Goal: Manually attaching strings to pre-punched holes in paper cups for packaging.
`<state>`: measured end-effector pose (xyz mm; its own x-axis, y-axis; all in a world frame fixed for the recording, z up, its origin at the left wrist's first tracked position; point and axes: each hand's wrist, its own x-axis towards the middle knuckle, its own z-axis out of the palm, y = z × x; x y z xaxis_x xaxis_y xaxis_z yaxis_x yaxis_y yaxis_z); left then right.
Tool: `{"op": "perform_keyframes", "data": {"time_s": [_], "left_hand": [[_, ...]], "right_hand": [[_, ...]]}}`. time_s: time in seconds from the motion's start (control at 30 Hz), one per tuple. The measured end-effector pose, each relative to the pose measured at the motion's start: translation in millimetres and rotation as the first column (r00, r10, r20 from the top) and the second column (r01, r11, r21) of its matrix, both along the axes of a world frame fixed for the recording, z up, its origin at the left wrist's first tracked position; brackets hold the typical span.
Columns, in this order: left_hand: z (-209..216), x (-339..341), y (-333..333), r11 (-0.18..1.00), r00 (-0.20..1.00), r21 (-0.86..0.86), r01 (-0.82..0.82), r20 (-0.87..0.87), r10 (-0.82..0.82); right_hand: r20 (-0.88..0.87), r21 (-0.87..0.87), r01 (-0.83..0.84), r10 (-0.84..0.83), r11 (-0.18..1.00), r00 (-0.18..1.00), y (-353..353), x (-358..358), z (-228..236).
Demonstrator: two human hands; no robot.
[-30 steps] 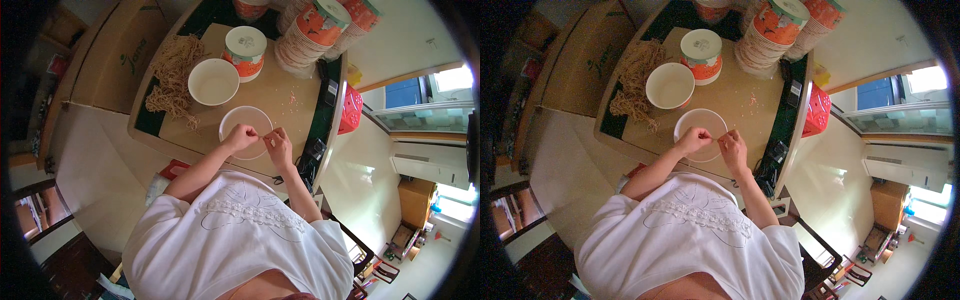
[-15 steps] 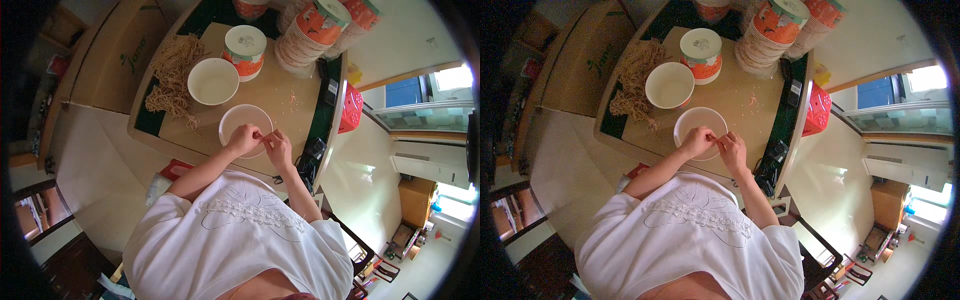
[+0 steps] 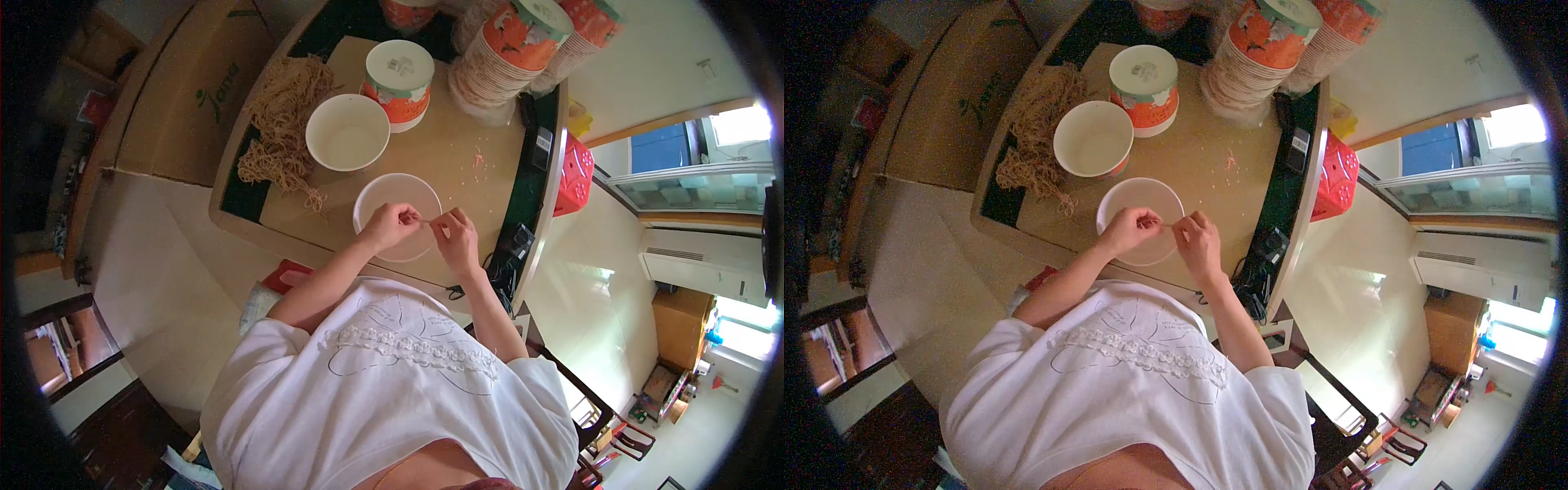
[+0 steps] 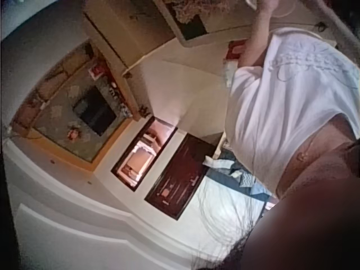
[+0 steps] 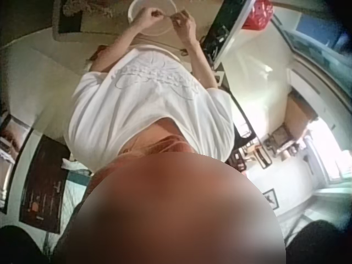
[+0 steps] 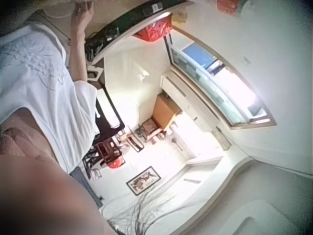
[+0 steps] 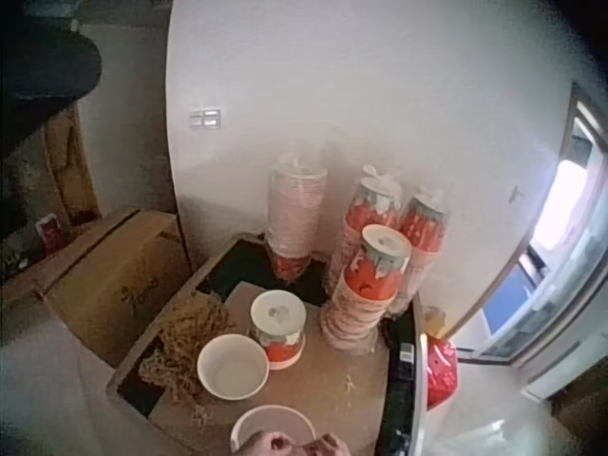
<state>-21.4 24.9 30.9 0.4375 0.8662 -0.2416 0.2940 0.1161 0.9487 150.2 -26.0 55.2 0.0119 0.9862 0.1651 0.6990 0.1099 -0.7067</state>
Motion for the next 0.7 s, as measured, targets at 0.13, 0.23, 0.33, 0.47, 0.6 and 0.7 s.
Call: {"op": "perform_keyframes", "data": {"time_s": [0.13,0.23,0.33,0.47,0.6,0.7], "left_hand": [[5,5,0,0.996,0.998,0.093,-0.014,-0.053,0.019],[11,4,2,0.996,0.991,0.084,0.031,-0.136,-0.02],[16,4,1,0.996,0.992,0.088,0.03,-0.122,-0.02],[24,4,-1,0.995,0.999,0.099,0.016,-0.044,-0.012],[24,4,0,0.996,0.997,0.093,0.017,-0.074,-0.01],[17,4,-1,0.989,0.999,0.147,-0.017,-0.049,0.024]], "right_hand": [[-0.02,0.011,0.01,-0.01,1.0,1.0,0,-5,1],[-0.022,-0.022,0.049,-0.049,0.999,0.999,-1,-8,7],[-0.041,0.03,-0.001,0.002,1.0,0.999,-2,-7,8],[-0.026,0.007,-0.002,0.002,1.0,1.0,-2,-8,9],[-0.077,0.004,-0.004,0.005,1.0,0.997,-1,-10,10],[-0.047,0.074,-0.002,0.006,0.997,0.999,-1,-8,1]]}}
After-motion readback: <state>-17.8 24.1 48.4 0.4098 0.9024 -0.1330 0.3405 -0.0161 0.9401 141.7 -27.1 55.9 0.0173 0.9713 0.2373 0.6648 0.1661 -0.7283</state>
